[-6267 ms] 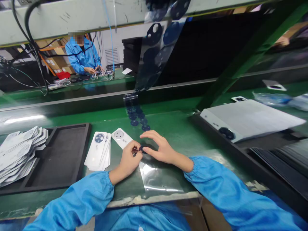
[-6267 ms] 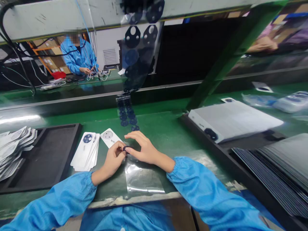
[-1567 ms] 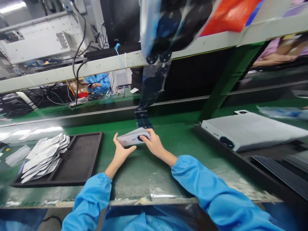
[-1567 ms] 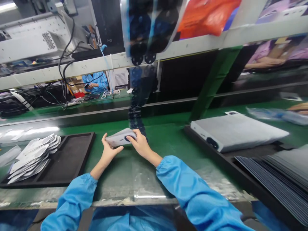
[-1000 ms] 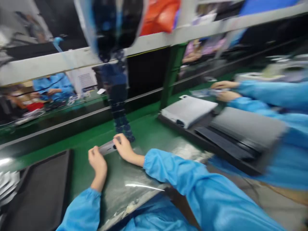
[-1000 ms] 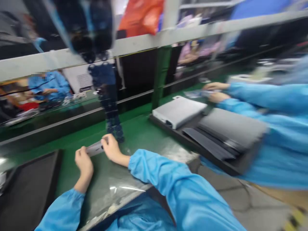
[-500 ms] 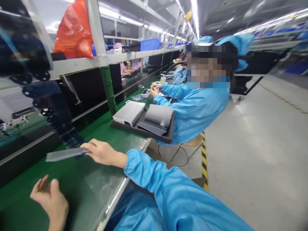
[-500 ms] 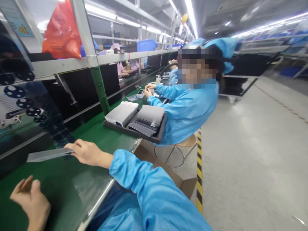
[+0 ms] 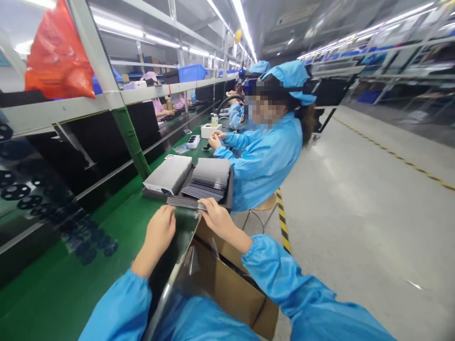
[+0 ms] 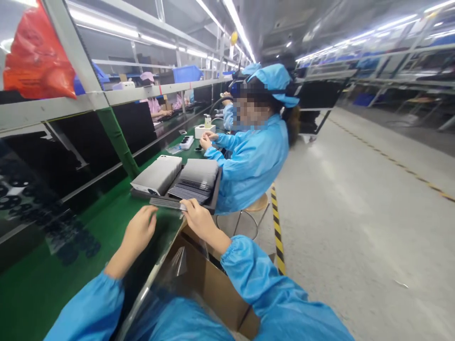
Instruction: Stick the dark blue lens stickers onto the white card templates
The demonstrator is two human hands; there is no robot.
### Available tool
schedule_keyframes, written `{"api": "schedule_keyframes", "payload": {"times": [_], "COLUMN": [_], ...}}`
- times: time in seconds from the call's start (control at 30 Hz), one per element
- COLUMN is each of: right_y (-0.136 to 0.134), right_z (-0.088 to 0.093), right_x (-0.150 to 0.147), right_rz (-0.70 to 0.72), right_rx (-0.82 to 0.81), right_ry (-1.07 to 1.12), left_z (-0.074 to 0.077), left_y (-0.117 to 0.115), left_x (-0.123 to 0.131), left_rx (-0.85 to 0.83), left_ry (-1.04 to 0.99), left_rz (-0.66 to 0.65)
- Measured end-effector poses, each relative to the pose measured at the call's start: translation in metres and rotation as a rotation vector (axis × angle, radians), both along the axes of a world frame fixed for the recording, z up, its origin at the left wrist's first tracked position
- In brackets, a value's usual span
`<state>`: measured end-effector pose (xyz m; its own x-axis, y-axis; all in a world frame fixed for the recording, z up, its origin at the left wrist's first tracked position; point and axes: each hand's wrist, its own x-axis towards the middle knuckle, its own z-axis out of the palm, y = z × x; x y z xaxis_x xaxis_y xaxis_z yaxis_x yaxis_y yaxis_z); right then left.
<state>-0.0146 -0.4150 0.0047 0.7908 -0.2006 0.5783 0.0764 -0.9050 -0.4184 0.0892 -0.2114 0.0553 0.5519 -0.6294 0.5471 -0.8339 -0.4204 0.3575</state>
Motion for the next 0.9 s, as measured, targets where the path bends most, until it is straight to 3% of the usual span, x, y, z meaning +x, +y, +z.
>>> {"api": "schedule_keyframes", "payload": {"times": [0.1, 0.2, 0.3, 0.43, 0.73, 0.9], "right_y": [-0.006, -0.023, -0.049, -0.075, -0.062, -0.083], "right_z": [0.003, 0.007, 0.012, 0.016, 0.017, 0.022], "right_x": [0.003, 0.005, 0.005, 0.009, 0.029, 0.032], "right_rz": [-0.095, -0.174, -0.201, -0.231, -0.497, -0.422], "right_rx": [-0.012, -0.046, -0.099, -0.159, -0.227, -0.301], "right_ry": [-0.023, -0.009, 0.056, 0.141, 0.096, 0.099], "left_z": [-0.014, -0.037, -0.054, -0.059, -0.059, -0.06], "left_y": [-0.06, -0.084, -0.083, -0.076, -0.078, -0.076], "left_x": [0.033, 0.042, 0.039, 0.042, 0.046, 0.047], "left_rx": [-0.075, -0.103, -0.039, 0.076, 0.217, 0.24], "left_ry": [0.085, 0.137, 0.14, 0.094, -0.028, -0.054], "left_rz": [0.075, 0.092, 0.029, 0.012, 0.023, 0.027]}}
